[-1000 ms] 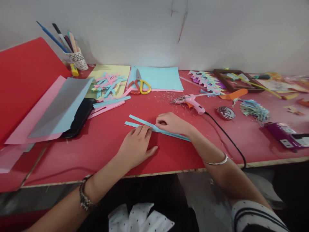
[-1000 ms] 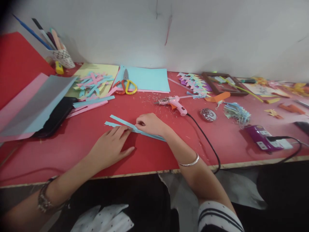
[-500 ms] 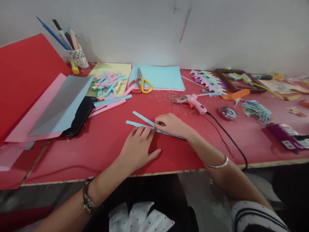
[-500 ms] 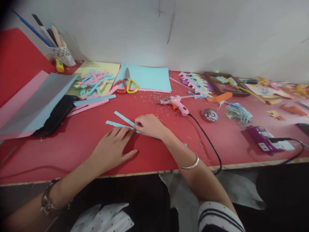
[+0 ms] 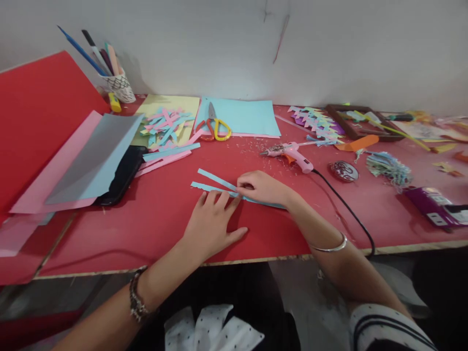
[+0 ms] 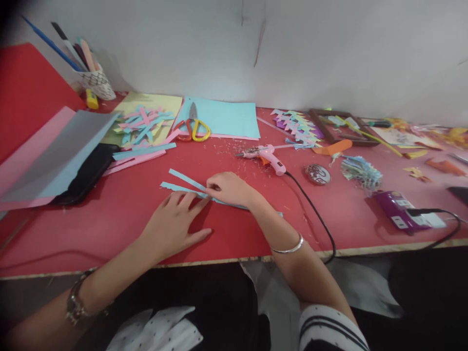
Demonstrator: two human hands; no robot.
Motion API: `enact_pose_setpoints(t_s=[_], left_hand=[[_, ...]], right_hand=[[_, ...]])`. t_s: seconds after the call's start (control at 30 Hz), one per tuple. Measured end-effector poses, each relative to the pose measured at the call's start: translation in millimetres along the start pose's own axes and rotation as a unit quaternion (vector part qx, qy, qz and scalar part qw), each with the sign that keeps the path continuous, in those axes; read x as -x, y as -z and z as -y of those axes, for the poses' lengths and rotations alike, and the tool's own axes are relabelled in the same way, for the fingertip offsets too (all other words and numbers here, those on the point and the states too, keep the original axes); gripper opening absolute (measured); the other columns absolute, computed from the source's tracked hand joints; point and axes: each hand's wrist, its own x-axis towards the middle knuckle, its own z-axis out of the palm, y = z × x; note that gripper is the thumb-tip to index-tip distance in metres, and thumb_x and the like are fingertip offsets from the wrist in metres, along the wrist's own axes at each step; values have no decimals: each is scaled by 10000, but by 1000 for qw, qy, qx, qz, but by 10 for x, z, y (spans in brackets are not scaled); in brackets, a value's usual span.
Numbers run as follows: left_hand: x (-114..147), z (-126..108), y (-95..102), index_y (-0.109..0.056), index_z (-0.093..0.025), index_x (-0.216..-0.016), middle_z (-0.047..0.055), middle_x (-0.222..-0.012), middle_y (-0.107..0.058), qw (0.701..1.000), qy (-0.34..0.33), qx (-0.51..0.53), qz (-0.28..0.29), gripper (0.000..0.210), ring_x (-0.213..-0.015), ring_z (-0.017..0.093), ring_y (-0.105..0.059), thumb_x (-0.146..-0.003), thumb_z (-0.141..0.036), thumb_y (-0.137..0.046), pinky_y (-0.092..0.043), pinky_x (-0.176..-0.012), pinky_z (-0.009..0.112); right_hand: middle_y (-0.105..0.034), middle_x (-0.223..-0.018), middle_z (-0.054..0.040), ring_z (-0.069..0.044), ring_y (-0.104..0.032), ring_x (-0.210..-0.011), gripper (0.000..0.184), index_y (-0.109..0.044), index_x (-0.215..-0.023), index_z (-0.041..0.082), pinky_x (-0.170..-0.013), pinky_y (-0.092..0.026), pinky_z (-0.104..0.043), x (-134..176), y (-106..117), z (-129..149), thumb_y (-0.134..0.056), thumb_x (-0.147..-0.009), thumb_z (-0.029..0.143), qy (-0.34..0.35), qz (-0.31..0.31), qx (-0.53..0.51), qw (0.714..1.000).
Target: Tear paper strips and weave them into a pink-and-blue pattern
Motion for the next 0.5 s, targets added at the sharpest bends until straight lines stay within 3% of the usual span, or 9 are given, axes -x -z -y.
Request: enact_pose_setpoints(t_s=[0.37, 0.5], left_hand=[[2, 9, -30, -421, -201, -1274, 119, -1129, -503, 1000, 16, 6, 15, 610, -1065, 293, -429, -787, -567, -401, -308, -935, 473], [-2, 0, -24, -409, -224, -1286, 111, -1132, -511, 1000, 21, 2, 11, 609, -1074, 292, -432, -783, -568, -409, -304, -942, 484]], right_hand=[[-394, -568, 30, -72, -352, -535, 221, -346, -578, 168, -543, -223, -223, 10, -21, -29, -380, -794, 205, 9, 1, 26, 1000], [-375, -568, 31, -74, -330, -537, 227, -325, -580, 172, -542, -213, -227, 14, 1, -36, -377, -799, 202, -16, 4, 43, 999]])
